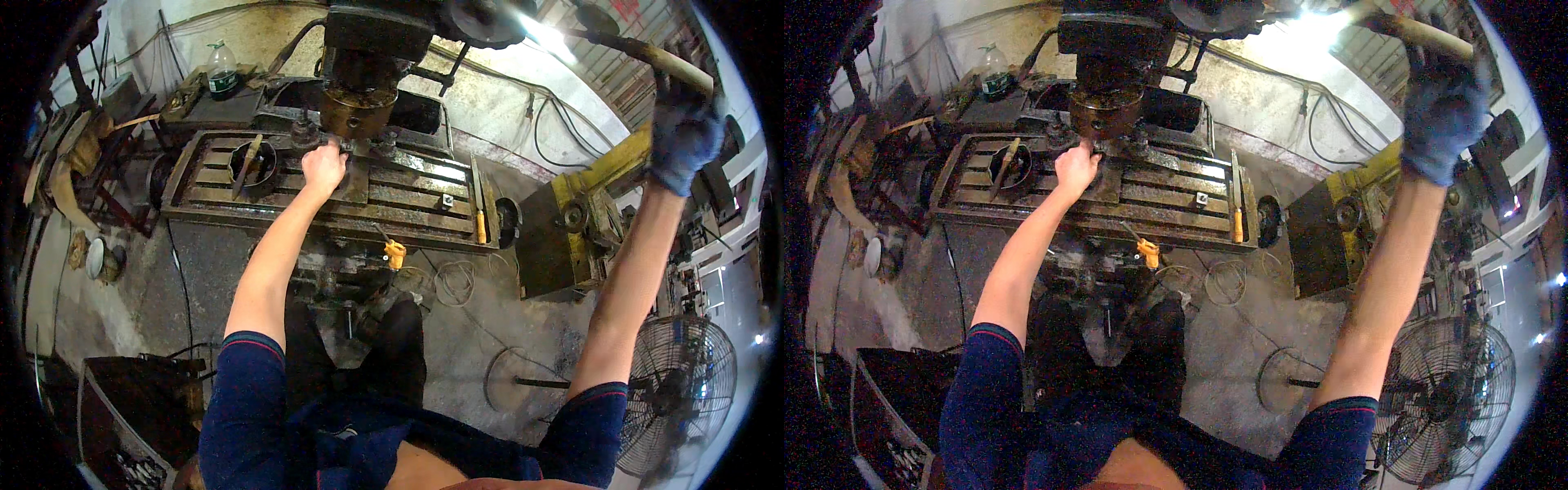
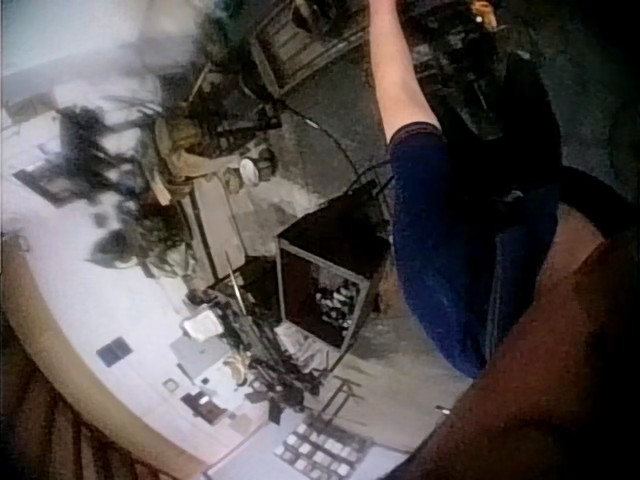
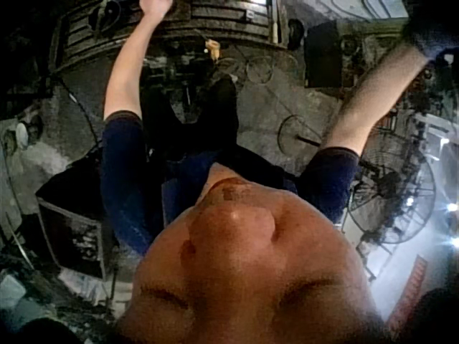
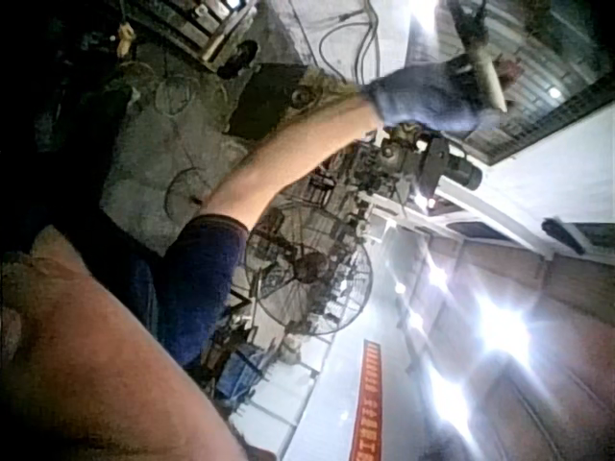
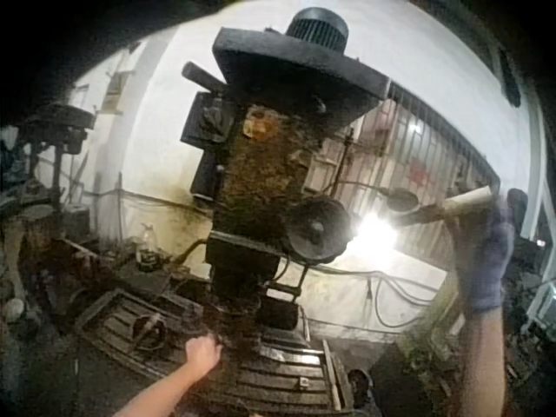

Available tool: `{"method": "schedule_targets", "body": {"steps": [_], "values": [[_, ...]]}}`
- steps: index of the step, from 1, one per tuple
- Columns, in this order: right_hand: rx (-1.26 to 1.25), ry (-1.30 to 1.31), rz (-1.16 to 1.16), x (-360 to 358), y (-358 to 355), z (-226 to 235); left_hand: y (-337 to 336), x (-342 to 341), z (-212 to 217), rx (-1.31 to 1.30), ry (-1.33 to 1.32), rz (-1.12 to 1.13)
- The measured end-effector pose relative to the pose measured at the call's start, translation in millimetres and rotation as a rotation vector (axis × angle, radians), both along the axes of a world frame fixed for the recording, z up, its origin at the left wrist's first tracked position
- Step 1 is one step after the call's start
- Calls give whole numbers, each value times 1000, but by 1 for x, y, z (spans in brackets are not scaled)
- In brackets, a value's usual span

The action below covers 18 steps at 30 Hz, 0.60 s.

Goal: The person picks up metal parts from a bin and places them onto a milling machine table. They use a handheld screwdriver to adjust or clear small components on the machine work surface.

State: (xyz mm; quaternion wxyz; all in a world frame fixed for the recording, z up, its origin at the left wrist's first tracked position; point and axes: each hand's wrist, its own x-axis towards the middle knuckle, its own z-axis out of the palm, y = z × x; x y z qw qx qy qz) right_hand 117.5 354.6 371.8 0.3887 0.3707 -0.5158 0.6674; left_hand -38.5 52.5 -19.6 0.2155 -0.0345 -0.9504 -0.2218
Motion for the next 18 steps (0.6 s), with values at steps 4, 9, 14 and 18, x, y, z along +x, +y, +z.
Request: {"method": "schedule_targets", "body": {"steps": [4, 9, 14, 18], "values": [[64, 68, -236, -3, 1, -18, 1, 1, -2, 3, -10, 37], [103, 113, -184, 26, 10, -116, -5, -2, -12, 22, 21, 17], [100, 55, -604, 32, 3, -132, -4, -2, -10, 31, -9, 44], [140, 65, -597, 39, -16, -158, -1, -1, -3, 23, -54, 50]]}}
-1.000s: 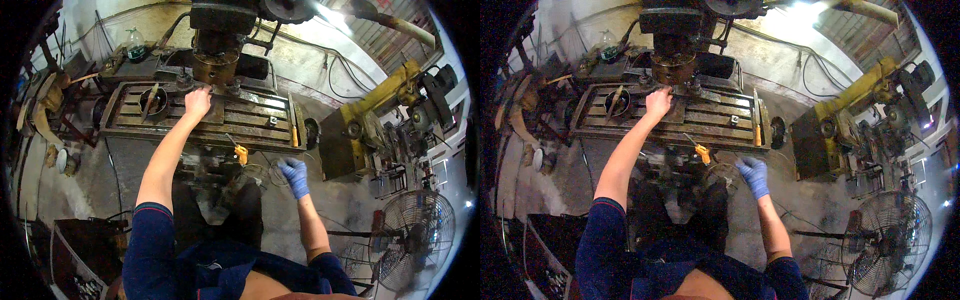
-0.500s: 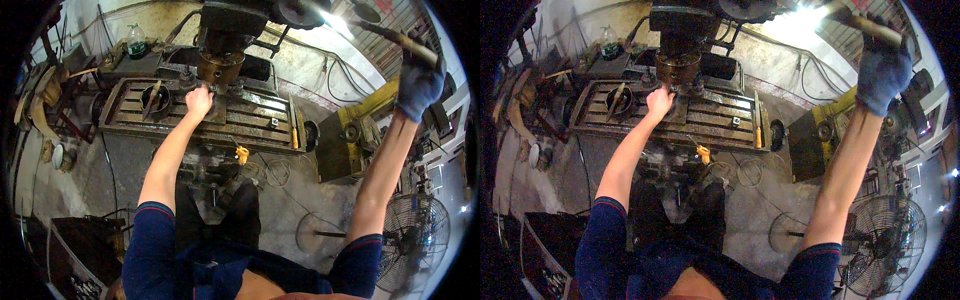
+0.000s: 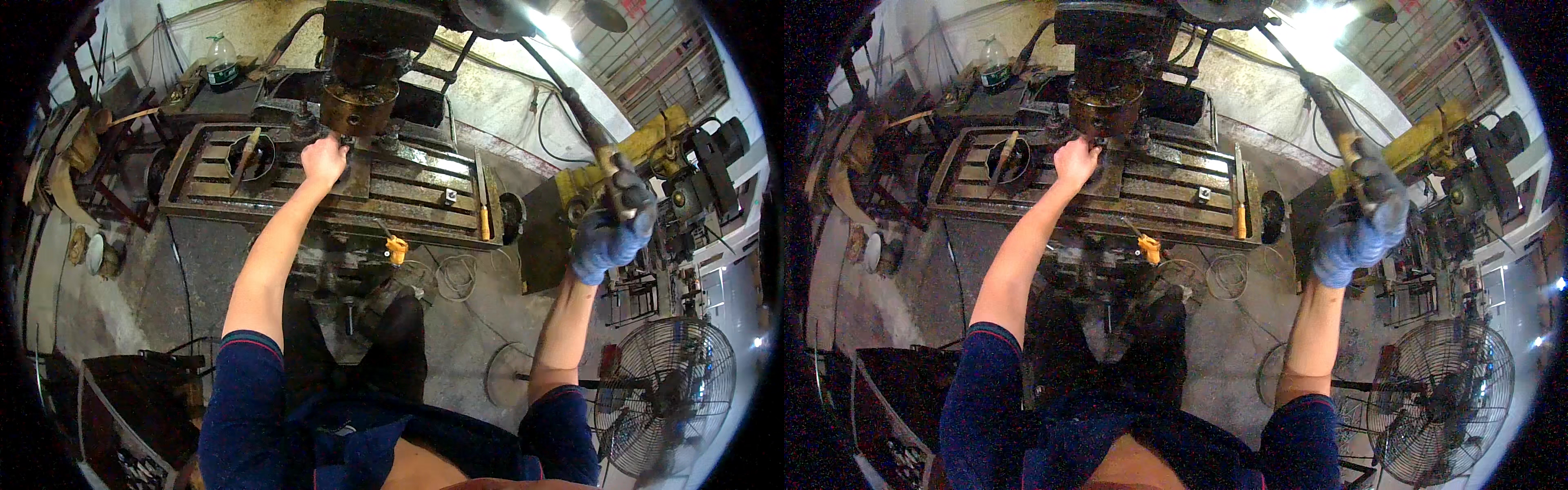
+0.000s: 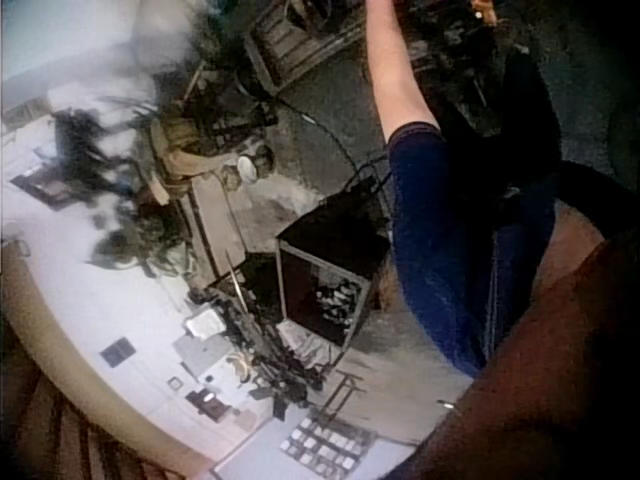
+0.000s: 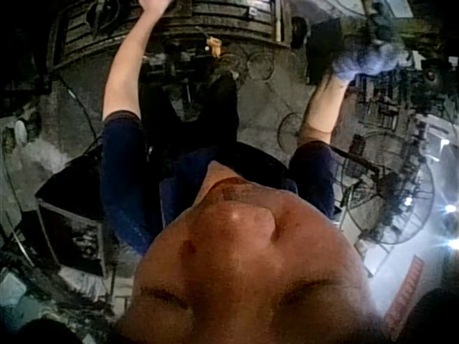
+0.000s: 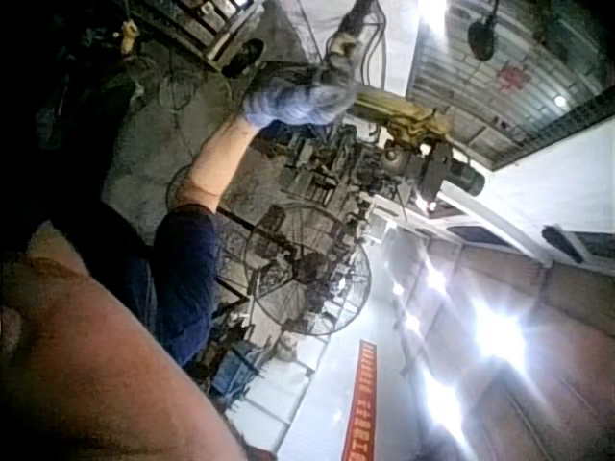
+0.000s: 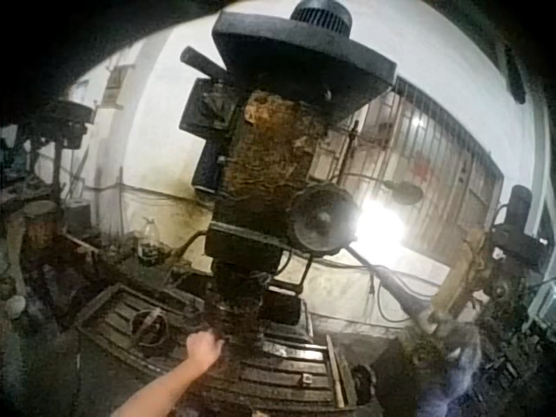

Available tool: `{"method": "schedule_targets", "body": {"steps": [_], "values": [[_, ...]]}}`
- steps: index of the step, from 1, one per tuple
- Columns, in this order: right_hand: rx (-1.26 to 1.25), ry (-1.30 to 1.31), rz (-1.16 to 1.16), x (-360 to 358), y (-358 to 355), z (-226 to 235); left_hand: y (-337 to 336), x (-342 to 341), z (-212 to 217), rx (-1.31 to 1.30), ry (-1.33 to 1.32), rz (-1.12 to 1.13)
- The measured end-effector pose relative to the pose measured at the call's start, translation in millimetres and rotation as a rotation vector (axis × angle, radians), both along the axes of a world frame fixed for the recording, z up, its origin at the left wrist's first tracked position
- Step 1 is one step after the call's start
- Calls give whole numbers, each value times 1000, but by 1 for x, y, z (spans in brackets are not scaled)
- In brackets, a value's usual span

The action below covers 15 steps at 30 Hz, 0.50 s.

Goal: The person picks up metal parts from a bin and places them onto a milling machine table. They use a handheld screwdriver to adjust or clear small components on the machine work surface.

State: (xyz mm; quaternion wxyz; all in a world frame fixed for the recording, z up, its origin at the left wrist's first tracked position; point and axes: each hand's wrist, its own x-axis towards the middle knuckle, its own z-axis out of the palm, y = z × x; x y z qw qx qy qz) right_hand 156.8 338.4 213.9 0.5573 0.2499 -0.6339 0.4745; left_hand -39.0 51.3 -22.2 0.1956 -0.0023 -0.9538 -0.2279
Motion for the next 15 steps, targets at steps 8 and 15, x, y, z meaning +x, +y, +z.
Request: {"method": "schedule_targets", "body": {"steps": [8, 15], "values": [[60, -5, -181, 3, 0, -4, -2, 2, 2, 16, -28, 6], [-44, -2, 7, 1, -1, -11, -12, 14, 13, 34, -80, -125]]}}
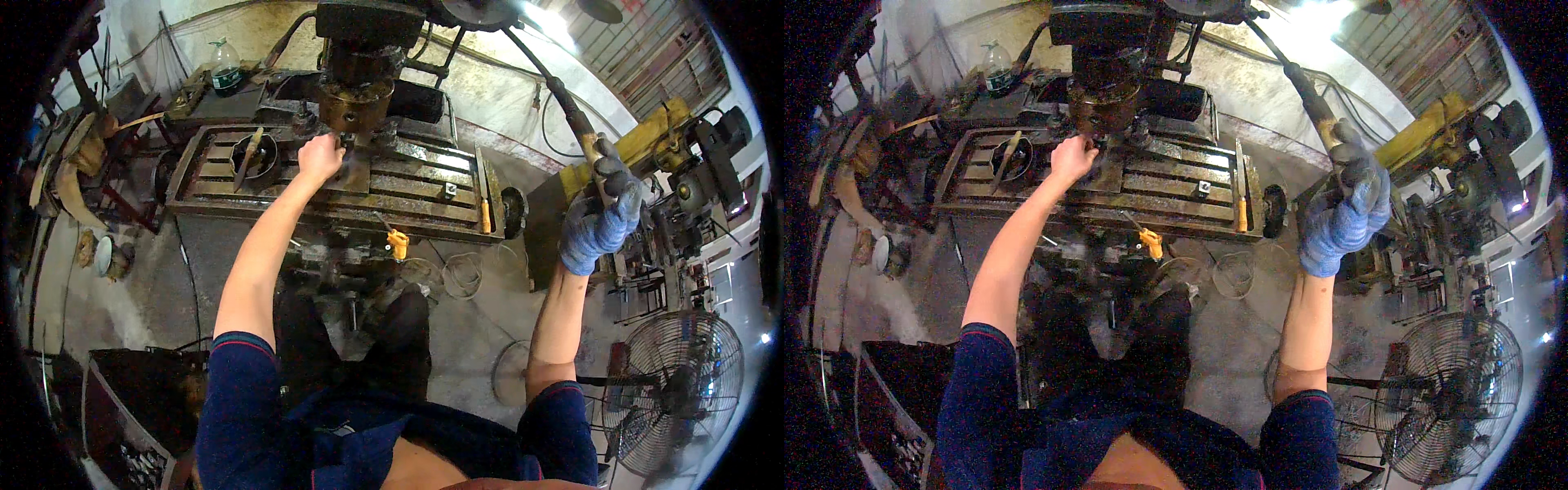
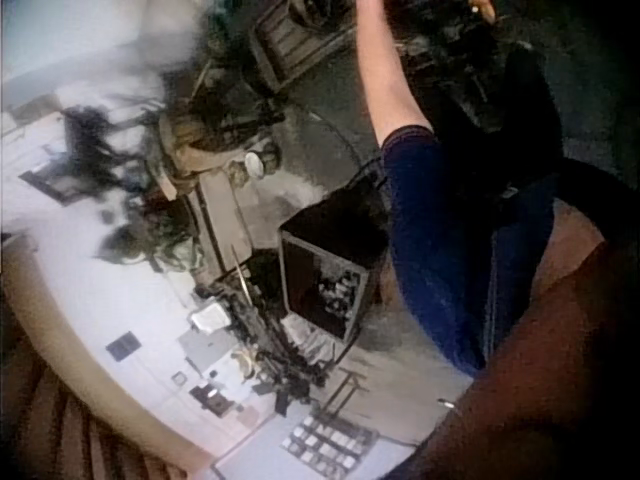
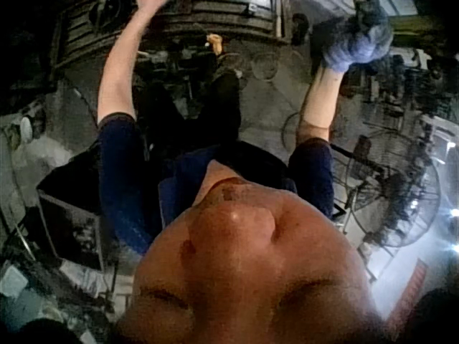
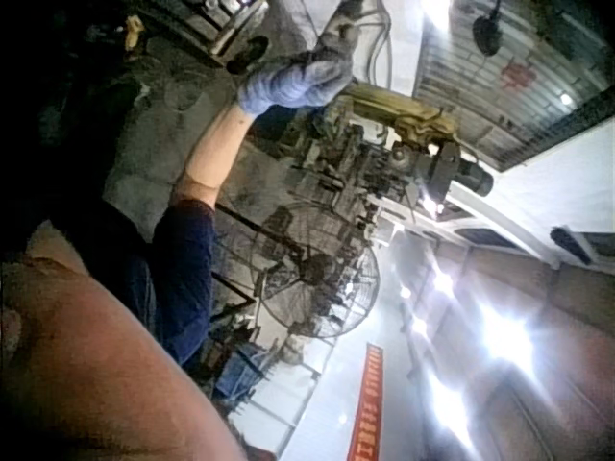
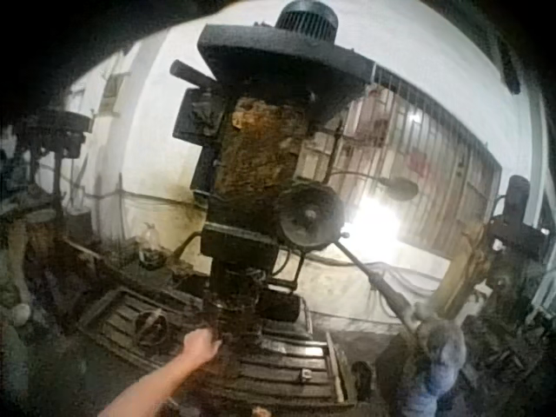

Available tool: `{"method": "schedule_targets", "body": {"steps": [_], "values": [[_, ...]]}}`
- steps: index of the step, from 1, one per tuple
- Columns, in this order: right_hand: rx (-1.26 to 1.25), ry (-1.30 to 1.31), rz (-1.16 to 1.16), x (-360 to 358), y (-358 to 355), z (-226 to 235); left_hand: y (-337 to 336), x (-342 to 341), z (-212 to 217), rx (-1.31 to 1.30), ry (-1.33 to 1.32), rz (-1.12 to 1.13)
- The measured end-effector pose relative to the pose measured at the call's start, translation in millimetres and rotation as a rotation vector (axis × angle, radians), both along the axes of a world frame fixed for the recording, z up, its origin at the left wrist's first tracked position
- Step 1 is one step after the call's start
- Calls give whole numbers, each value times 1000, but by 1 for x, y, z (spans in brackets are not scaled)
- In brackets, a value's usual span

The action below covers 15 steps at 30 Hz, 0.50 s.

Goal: The person picks up metal parts from a bin and places them onto a milling machine table. They use a handheld screwdriver to adjust or clear small components on the machine work surface.

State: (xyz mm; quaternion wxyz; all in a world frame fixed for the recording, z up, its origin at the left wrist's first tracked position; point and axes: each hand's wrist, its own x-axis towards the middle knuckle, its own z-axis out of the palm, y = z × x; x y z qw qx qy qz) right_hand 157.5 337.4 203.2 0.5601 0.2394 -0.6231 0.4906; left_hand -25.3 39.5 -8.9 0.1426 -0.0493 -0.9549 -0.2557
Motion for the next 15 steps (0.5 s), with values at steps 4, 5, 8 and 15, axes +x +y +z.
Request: {"method": "schedule_targets", "body": {"steps": [4, 5, 8, 15], "values": [[-22, -10, 113, 0, 2, -8, -19, 14, 10, 43, 40, -167], [-24, -19, 97, 1, 1, -8, -22, 19, 16, 77, -22, -198], [-53, -17, 69, 0, 0, -15, -34, 41, 41, 153, -183, -291], [-176, -77, 45, -4, -8, -29, -111, 125, 106, 116, -257, -436]]}}
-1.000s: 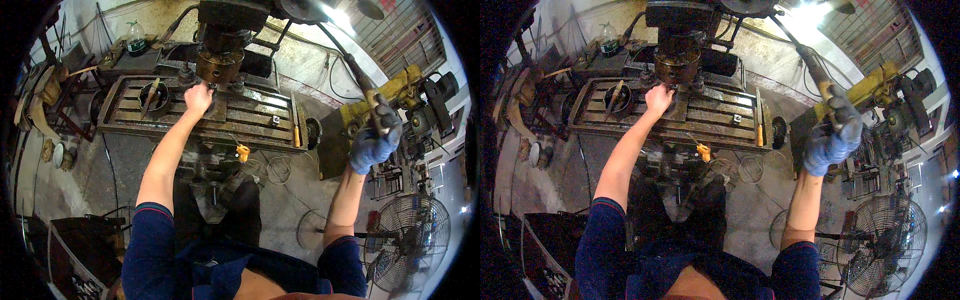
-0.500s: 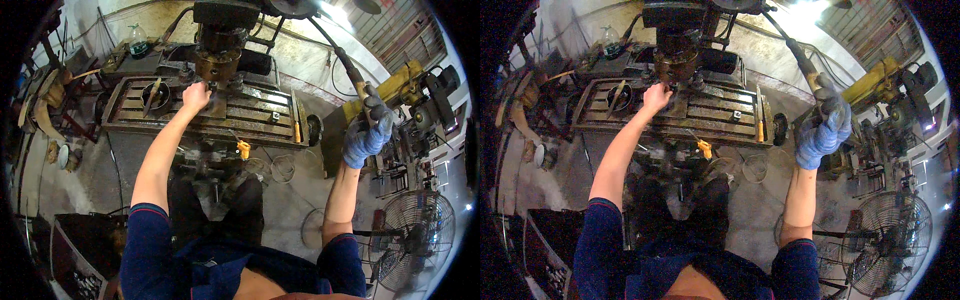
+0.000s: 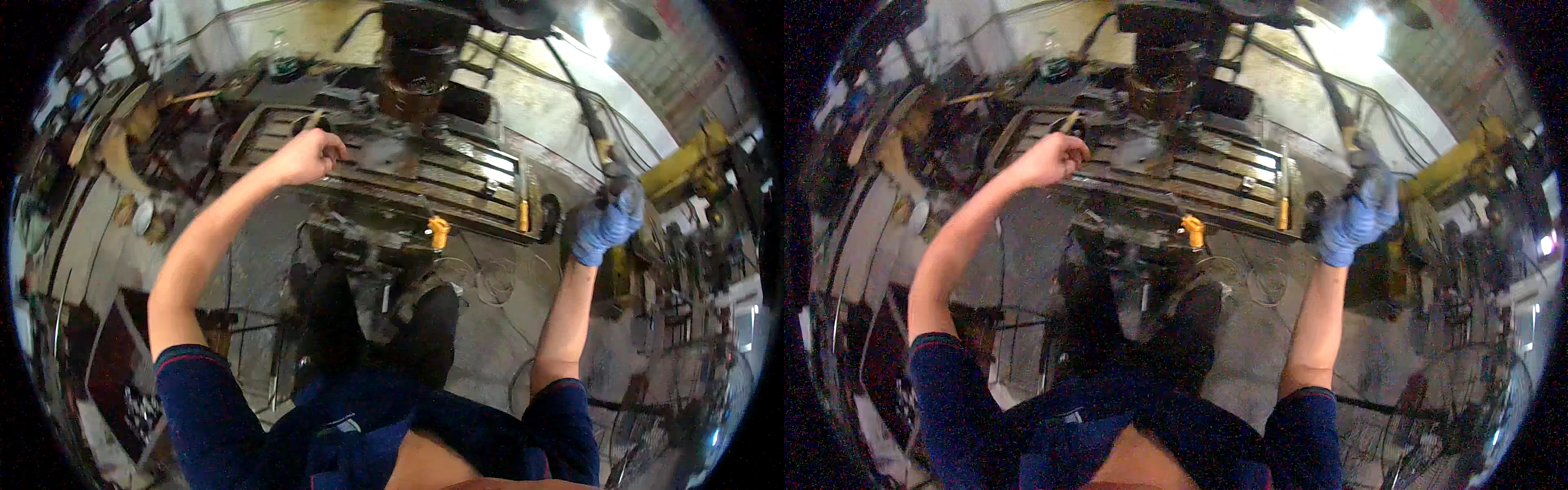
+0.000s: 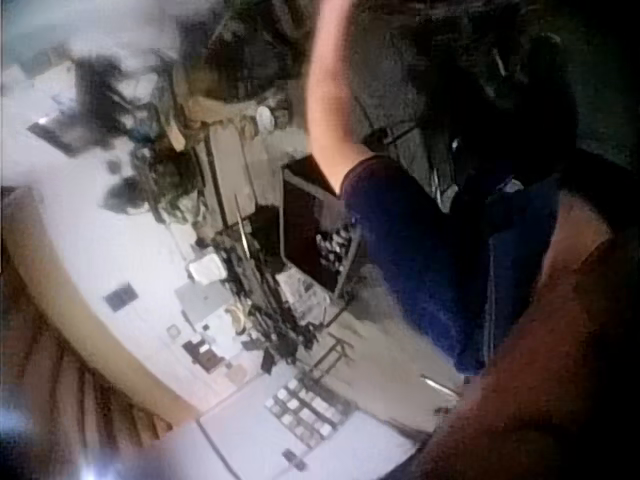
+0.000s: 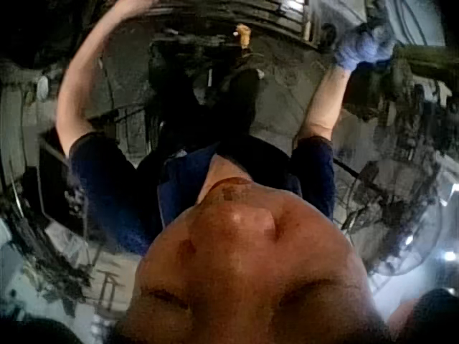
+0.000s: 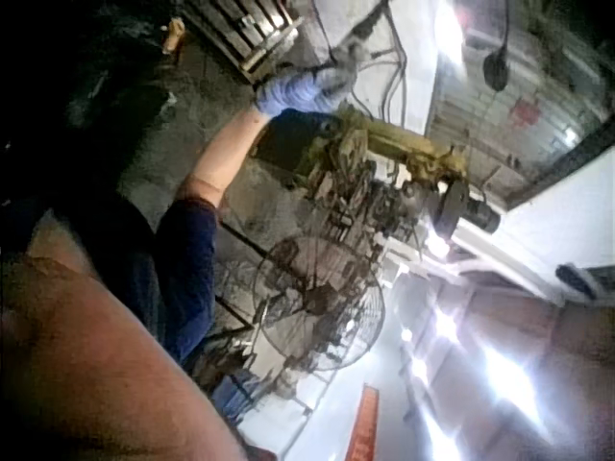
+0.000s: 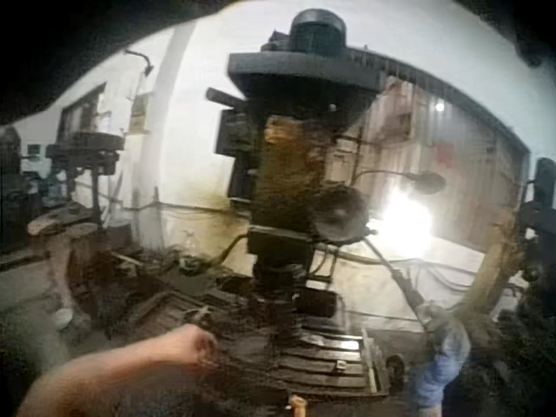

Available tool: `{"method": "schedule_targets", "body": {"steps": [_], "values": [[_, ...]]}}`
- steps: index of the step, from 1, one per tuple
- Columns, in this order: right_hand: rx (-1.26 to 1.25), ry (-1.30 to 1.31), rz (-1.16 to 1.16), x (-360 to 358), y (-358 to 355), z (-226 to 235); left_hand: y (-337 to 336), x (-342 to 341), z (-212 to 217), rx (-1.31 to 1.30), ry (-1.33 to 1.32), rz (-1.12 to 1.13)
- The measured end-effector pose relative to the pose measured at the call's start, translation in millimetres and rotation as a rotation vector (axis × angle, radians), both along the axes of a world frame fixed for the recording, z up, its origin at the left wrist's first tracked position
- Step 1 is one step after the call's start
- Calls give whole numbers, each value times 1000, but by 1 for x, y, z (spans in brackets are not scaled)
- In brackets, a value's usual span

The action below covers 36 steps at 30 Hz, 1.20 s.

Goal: The person picks up metal parts from a bin and places them onto a milling machine table. They use a handheld screwdriver to adjust or clear small components on the machine work surface.

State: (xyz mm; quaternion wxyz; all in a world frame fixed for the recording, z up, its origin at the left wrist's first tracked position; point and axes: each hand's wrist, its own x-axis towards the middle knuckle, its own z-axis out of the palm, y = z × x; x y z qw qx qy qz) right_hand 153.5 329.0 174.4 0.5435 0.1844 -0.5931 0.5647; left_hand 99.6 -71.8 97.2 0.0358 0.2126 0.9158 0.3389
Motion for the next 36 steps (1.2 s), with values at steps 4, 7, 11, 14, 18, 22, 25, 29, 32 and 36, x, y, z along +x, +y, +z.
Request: {"method": "schedule_targets", "body": {"steps": [4, 7, 11, 14, 18, 22, 25, 29, 32, 36], "values": [[110, -18, -342, -5, 22, -17, -72, 66, 45, -152, 286, 15], [477, 64, -502, 12, 14, -9, -141, 138, 70, -129, 141, 322], [728, 312, -897, -11, 50, -24, -214, 270, 80, -66, 143, 756], [770, 332, -1210, -29, 74, -43, -255, 357, 76, -108, 50, 1098], [836, 374, -1297, -44, 84, -55, -315, 457, 18, -171, -110, 1349], [835, 329, -1373, -27, 54, -45, -343, 512, -38, -448, -352, 1412], [762, 402, -1106, -27, 58, -36, -328, 513, -52, -791, -355, 1489], [574, 250, -628, -11, 56, -28, -336, 487, -68, -985, -425, 1377], [566, 50, -515, -6, 57, -22, -363, 494, -94, -1153, -543, 1138], [404, -26, -523, -8, 56, -16, -389, 470, -111, -1265, -568, 1005]]}}
